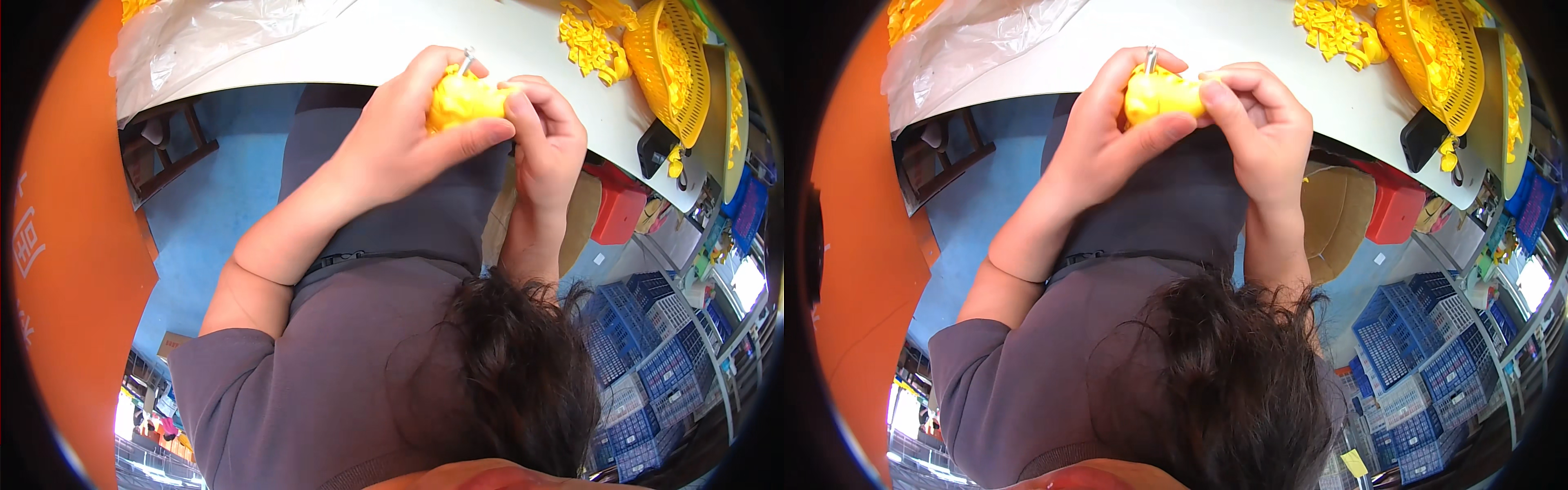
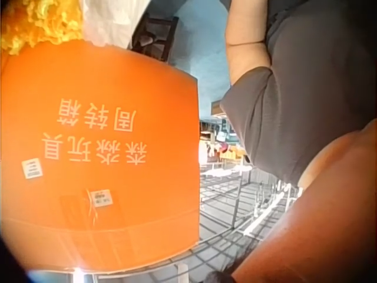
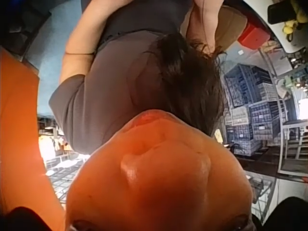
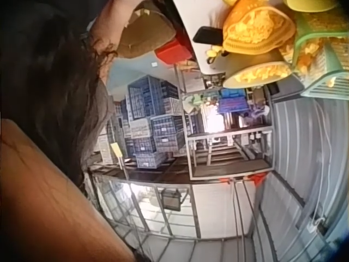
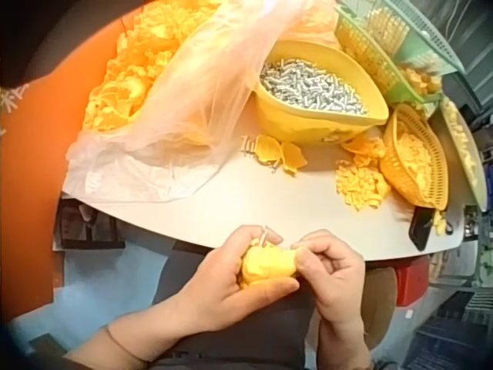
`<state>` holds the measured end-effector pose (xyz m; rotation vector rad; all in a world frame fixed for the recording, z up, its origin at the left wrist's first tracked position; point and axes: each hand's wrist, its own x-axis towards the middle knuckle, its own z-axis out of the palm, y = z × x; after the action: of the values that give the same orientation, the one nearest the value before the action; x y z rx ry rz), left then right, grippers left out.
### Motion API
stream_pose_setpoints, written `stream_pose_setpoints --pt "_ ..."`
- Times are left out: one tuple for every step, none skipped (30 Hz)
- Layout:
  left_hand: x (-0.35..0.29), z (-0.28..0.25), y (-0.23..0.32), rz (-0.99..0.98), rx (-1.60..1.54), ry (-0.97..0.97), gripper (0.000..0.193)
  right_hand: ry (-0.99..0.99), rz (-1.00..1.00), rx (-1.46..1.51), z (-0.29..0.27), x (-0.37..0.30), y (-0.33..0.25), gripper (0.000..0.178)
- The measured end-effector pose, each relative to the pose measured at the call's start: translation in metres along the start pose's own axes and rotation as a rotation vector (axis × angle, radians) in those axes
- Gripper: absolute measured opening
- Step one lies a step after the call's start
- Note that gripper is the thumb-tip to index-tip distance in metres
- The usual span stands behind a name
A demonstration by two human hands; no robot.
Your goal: Assembling yellow plastic toy components at a factory workbench.
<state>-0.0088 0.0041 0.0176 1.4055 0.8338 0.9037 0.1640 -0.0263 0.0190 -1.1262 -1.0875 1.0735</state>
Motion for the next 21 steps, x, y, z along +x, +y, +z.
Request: stream_pose_setpoints --pt "0.001 -0.001 0.003 0.000 0.000 -0.001 0.041 0.057 0.264 0.150 0.002 -0.001 -0.003 0.014" --pt "0.001 -0.003 0.006 -0.131 -0.131 -0.031 0.038 0.043 0.287 0.166 0.001 -0.001 -0.001 0.014" --pt "0.002 -0.005 0.008 -0.260 -0.259 -0.061 0.036 0.043 0.284 0.167 0.001 -0.001 0.000 0.014" --pt "0.001 -0.003 0.005 -0.211 -0.203 -0.042 0.034 0.022 0.232 0.156 0.001 -0.002 0.000 0.014" --pt "0.001 -0.002 0.006 -0.209 -0.201 -0.042 0.034 0.001 0.180 0.143 0.001 -0.002 0.000 0.013" --pt "0.000 -0.002 0.007 -0.171 -0.172 -0.043 0.033 0.003 0.179 0.144 0.001 -0.002 0.000 0.013" --pt "0.001 -0.002 0.008 -0.133 -0.144 -0.045 0.033 0.005 0.174 0.117 0.002 -0.002 -0.002 0.014" --pt "0.001 -0.003 0.009 -0.132 -0.143 -0.048 0.033 0.006 0.169 0.089 0.002 -0.003 -0.002 0.015" --pt "0.002 -0.006 0.011 -0.246 -0.226 -0.071 0.034 0.006 0.168 0.090 0.002 -0.004 -0.003 0.015" --pt "0.002 -0.007 0.011 -0.361 -0.310 -0.094 0.036 0.000 0.158 0.020 0.002 -0.005 -0.002 0.025" --pt "0.002 -0.008 0.009 -0.361 -0.310 -0.095 0.036 -0.006 0.147 -0.050 0.002 -0.006 -0.003 0.036" --pt "0.003 -0.010 0.006 -0.411 -0.344 -0.103 0.040 -0.007 0.146 -0.050 0.002 -0.004 -0.006 0.036" --pt "0.003 -0.010 0.005 -0.461 -0.379 -0.111 0.046 -0.101 -0.001 -0.266 0.003 -0.001 -0.013 0.050" --pt "0.004 -0.009 0.005 -0.460 -0.379 -0.111 0.046 -0.196 -0.149 -0.482 0.003 0.001 -0.019 0.065" --pt "0.004 -0.007 0.006 -0.414 -0.387 -0.095 0.049 -0.197 -0.150 -0.481 0.004 0.000 -0.022 0.065" --pt "0.004 -0.006 0.006 -0.368 -0.396 -0.078 0.054 -0.240 -0.204 -0.615 0.007 -0.001 -0.025 0.071" --pt "0.003 -0.007 0.006 -0.367 -0.395 -0.075 0.054 -0.283 -0.258 -0.748 0.009 -0.002 -0.027 0.077" --pt "0.004 -0.009 0.005 -0.412 -0.472 -0.081 0.055 -0.299 -0.241 -0.764 0.011 -0.003 -0.027 0.082" --pt "0.005 -0.010 0.004 -0.456 -0.549 -0.086 0.057 -0.300 -0.244 -0.764 0.013 -0.003 -0.028 0.082" --pt "0.004 -0.010 0.006 -0.484 -0.587 -0.068 0.054 -0.287 -0.233 -0.770 0.014 -0.004 -0.029 0.080" --pt "0.004 -0.010 0.006 -0.481 -0.588 -0.066 0.054 -0.275 -0.220 -0.777 0.016 -0.005 -0.030 0.079"
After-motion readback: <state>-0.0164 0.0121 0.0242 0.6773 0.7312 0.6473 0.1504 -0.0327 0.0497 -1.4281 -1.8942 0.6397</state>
